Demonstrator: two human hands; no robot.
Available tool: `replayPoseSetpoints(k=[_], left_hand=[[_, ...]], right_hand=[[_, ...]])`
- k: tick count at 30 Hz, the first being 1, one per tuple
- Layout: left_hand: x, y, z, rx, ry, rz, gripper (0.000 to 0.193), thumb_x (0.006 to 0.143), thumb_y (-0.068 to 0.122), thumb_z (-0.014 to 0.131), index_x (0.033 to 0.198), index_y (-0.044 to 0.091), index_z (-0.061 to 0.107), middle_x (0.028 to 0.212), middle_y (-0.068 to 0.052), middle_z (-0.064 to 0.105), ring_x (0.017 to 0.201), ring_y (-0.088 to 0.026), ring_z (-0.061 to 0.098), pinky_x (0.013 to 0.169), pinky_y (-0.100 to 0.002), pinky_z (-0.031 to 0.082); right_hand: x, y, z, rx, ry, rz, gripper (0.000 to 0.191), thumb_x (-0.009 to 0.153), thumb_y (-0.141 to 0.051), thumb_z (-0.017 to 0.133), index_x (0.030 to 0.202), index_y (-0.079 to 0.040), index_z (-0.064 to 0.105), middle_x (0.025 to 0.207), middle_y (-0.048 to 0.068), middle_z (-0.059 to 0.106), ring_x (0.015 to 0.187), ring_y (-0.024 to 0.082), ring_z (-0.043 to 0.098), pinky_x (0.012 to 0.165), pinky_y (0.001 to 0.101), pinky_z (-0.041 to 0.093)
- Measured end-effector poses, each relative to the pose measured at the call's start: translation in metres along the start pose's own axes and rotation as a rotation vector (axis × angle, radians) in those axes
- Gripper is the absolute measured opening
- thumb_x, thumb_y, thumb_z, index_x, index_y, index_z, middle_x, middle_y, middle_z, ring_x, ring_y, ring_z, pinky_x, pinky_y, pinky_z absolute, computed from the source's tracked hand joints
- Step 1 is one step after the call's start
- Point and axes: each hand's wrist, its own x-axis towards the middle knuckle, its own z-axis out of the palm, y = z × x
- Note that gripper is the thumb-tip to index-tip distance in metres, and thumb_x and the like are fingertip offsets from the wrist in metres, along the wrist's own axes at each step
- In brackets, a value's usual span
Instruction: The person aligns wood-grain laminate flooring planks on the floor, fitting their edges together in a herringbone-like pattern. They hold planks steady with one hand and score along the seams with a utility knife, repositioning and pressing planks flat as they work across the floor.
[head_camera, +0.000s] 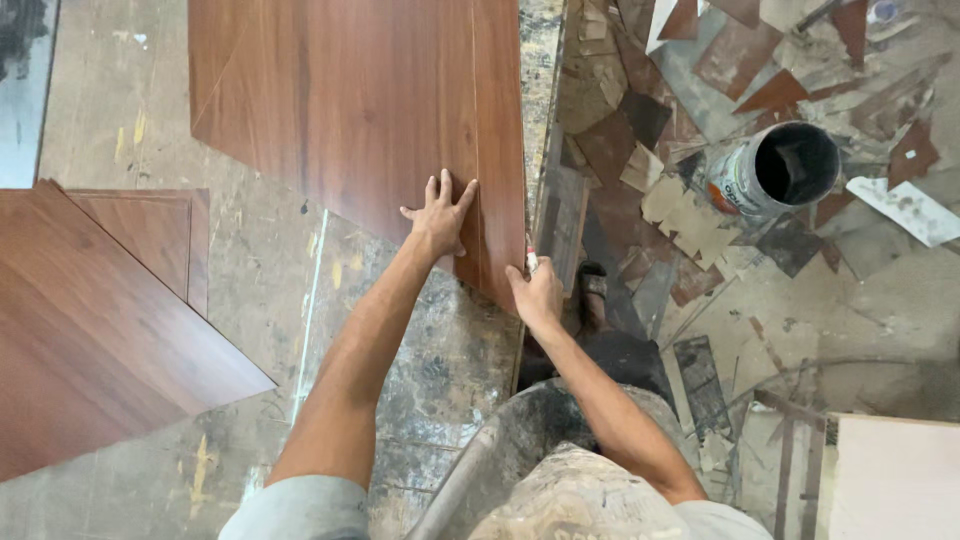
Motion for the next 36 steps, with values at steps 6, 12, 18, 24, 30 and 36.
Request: replayPoseSetpoints(k=[6, 12, 18, 24, 30, 36], left_hand=[[0.005, -0.001, 0.008, 0.015, -0.004, -0.013, 0.137, 0.059, 0.03, 0.1, 0.164, 0.038, 0.011, 0.171, -0.017, -0.002, 0.156, -0.043, 0.008, 0.1, -0.086, 0.033], [0.006, -0.004, 0.012, -0.007, 0.044, -0.01, 0.135, 0.059, 0.031, 0.099, 0.163, 0.037, 0.013, 0.17, -0.018, 0.0, 0.155, -0.045, 0.009, 0.099, -0.086, 0.034], [-0.001, 0.001, -0.005, 0.006, 0.002, -0.009, 0.14, 0.056, 0.028, 0.101, 0.162, 0.041, 0.011, 0.171, -0.016, -0.001, 0.156, -0.043, 0.008, 0.102, -0.083, 0.035], [-0.01, -0.001, -0.02, -0.08, 0.033, -0.016, 0.13, 0.055, 0.026, 0.1, 0.159, 0.044, 0.024, 0.17, -0.011, 0.008, 0.155, -0.039, 0.013, 0.105, -0.077, 0.039], [0.018, -0.025, -0.039, -0.259, 0.285, -0.049, 0.069, 0.085, 0.036, 0.082, 0.146, 0.026, 0.051, 0.137, -0.011, 0.064, 0.128, -0.035, 0.058, 0.097, -0.052, 0.056], [0.081, -0.036, -0.081, -0.17, 0.237, -0.275, 0.095, 0.077, 0.038, 0.089, 0.151, 0.02, 0.032, 0.104, -0.016, 0.075, 0.098, -0.038, 0.072, 0.08, -0.049, 0.058]], right_hand=[[0.021, -0.024, -0.003, -0.216, -0.161, -0.101, 0.036, 0.082, -0.036, 0.079, 0.092, -0.003, 0.069, 0.084, 0.022, 0.073, 0.083, 0.042, 0.073, 0.073, 0.053, 0.055], [0.002, -0.042, 0.036, -0.207, -0.04, -0.217, 0.033, 0.088, -0.038, 0.074, 0.097, -0.006, 0.072, 0.086, 0.023, 0.073, 0.085, 0.044, 0.072, 0.078, 0.0529, 0.055], [0.041, -0.005, -0.013, -0.004, -0.037, -0.056, 0.037, 0.086, -0.038, 0.076, 0.102, -0.005, 0.072, 0.093, 0.021, 0.074, 0.093, 0.041, 0.071, 0.079, 0.05, 0.054], [0.075, -0.017, -0.037, 0.266, -0.002, -0.072, 0.019, 0.09, -0.023, 0.071, 0.096, -0.006, 0.075, 0.078, 0.007, 0.07, 0.072, 0.021, 0.066, 0.067, 0.0374, 0.051], [0.135, -0.078, -0.043, 0.566, -0.213, -0.035, 0.011, 0.088, -0.012, 0.071, 0.097, -0.007, 0.075, 0.065, -0.003, 0.059, 0.053, 0.008, 0.05, 0.047, 0.0293, 0.038], [0.231, -0.151, -0.03, 0.345, -0.211, -0.047, 0.016, 0.087, -0.014, 0.074, 0.095, -0.004, 0.064, 0.066, 0.002, 0.063, 0.052, 0.012, 0.06, 0.046, 0.0298, 0.048]])
